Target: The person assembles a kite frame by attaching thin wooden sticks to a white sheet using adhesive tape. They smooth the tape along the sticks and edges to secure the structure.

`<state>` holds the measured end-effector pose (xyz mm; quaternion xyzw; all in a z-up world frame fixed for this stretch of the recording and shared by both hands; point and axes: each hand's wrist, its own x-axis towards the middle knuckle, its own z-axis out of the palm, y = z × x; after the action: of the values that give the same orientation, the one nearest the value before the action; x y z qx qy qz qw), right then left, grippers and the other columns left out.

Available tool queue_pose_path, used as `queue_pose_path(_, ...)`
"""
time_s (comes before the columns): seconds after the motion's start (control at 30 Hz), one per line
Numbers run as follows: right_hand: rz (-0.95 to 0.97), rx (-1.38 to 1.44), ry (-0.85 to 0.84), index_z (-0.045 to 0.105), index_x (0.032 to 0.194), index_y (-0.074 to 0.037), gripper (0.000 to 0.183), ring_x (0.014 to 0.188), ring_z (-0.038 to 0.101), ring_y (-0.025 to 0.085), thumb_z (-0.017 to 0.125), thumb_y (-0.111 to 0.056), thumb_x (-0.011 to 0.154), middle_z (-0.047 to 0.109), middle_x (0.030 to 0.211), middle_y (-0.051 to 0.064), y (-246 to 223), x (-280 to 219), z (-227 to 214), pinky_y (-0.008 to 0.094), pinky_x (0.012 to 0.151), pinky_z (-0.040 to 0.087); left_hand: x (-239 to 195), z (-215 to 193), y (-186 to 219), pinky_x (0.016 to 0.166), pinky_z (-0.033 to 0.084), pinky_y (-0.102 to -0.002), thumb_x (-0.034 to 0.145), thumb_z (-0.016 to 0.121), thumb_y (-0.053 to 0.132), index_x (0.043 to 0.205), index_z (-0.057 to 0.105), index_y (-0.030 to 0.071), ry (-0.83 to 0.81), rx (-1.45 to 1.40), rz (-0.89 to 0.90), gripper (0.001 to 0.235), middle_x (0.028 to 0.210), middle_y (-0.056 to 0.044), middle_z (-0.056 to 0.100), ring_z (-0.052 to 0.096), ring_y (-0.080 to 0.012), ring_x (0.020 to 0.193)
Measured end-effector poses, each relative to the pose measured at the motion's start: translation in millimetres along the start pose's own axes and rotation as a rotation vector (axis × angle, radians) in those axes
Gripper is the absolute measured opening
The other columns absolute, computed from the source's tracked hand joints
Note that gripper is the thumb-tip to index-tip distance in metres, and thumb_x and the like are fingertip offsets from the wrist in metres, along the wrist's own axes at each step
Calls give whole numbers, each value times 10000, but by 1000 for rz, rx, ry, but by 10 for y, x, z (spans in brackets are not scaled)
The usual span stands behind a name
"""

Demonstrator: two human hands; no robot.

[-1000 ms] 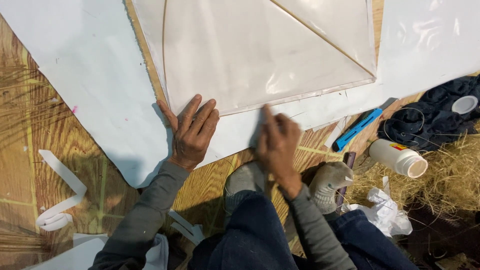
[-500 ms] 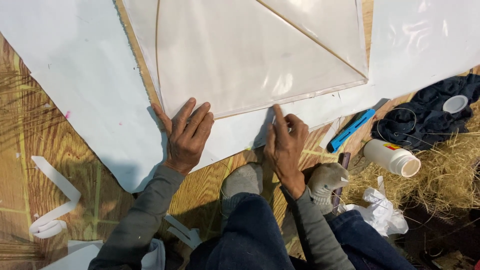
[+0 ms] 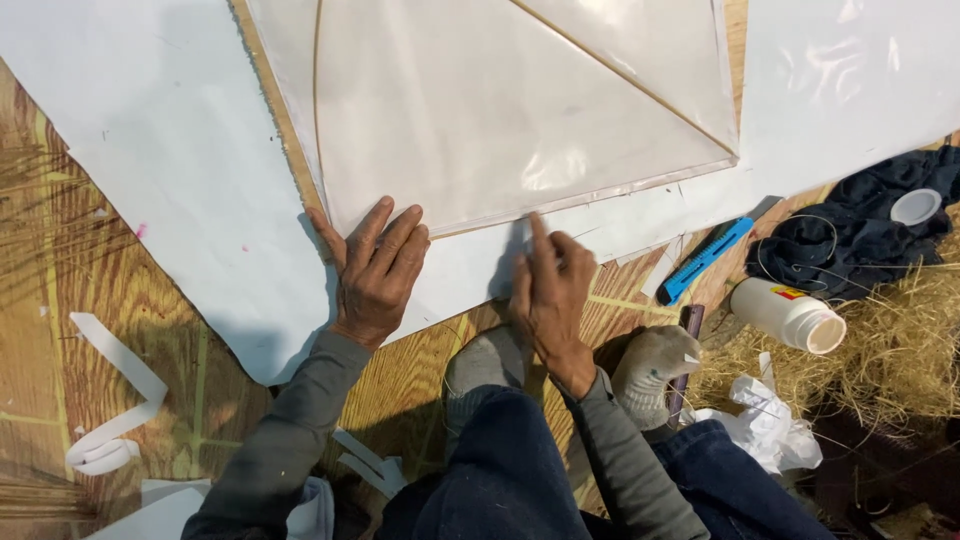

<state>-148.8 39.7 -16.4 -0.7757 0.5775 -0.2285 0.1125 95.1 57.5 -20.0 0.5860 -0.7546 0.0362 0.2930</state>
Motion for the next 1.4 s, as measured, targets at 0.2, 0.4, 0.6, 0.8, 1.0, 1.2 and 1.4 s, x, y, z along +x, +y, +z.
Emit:
queue_pose_path(0.2,-33,-21,-36,499,1570,-185,500,947,460,227,405,-360,1111,534,1102,88,-307,19,116,372,878,378,28,-15,10,1126,143,-904,995,808,116,1089,786,110,10,1,-2,97,1265,-86,783,656,-349,1297)
queue_pose_path(0.4,-51,-11,-28,506,1566,-199,511,927,430,219,390,-380,1102,524,1104,74,-351,-87,233,370,878,372,-13,-21,6,1123,142,-909,1001,802,126,1105,783,95,-8,-14,-14,110,1295,-91,767,646,-338,1303)
queue_pose_path(0.6,-131,-2,-112,542,1535,-231,500,947,417,203,456,-405,1074,507,1081,28,-650,-12,287,376,899,349,86,-101,52,1153,147,-890,1011,795,133,1116,780,84,-16,-20,-33,117,1299,-85,763,635,-329,1317)
queue_pose_path(0.8,-111,-153,-55,571,1518,-211,468,944,467,241,507,-318,1067,530,1069,60,-218,104,37,388,874,377,42,-38,17,1148,115,-889,1016,781,117,1115,783,87,6,-39,-11,104,1300,-91,766,629,-342,1334)
queue_pose_path(1.0,10,-328,110,553,1552,-143,465,913,396,235,400,-250,1126,513,1052,88,501,292,-326,388,838,324,24,-19,16,1158,134,-877,990,804,113,1112,782,99,-2,-28,-10,124,1286,-77,774,635,-346,1330)
queue_pose_path(1.2,21,-273,89,532,1549,-165,465,917,423,244,381,-291,1127,526,1060,103,164,225,-123,385,832,335,18,-20,8,1146,147,-888,992,801,110,1100,784,91,-1,-20,0,111,1274,-82,778,640,-349,1323)
queue_pose_path(1.4,-87,-22,-21,606,1484,-236,459,934,413,210,479,-358,1060,515,1070,39,-613,43,101,372,883,349,-7,-51,14,1113,131,-918,1028,768,124,1133,779,77,-11,-7,10,116,1320,-108,753,621,-355,1340)
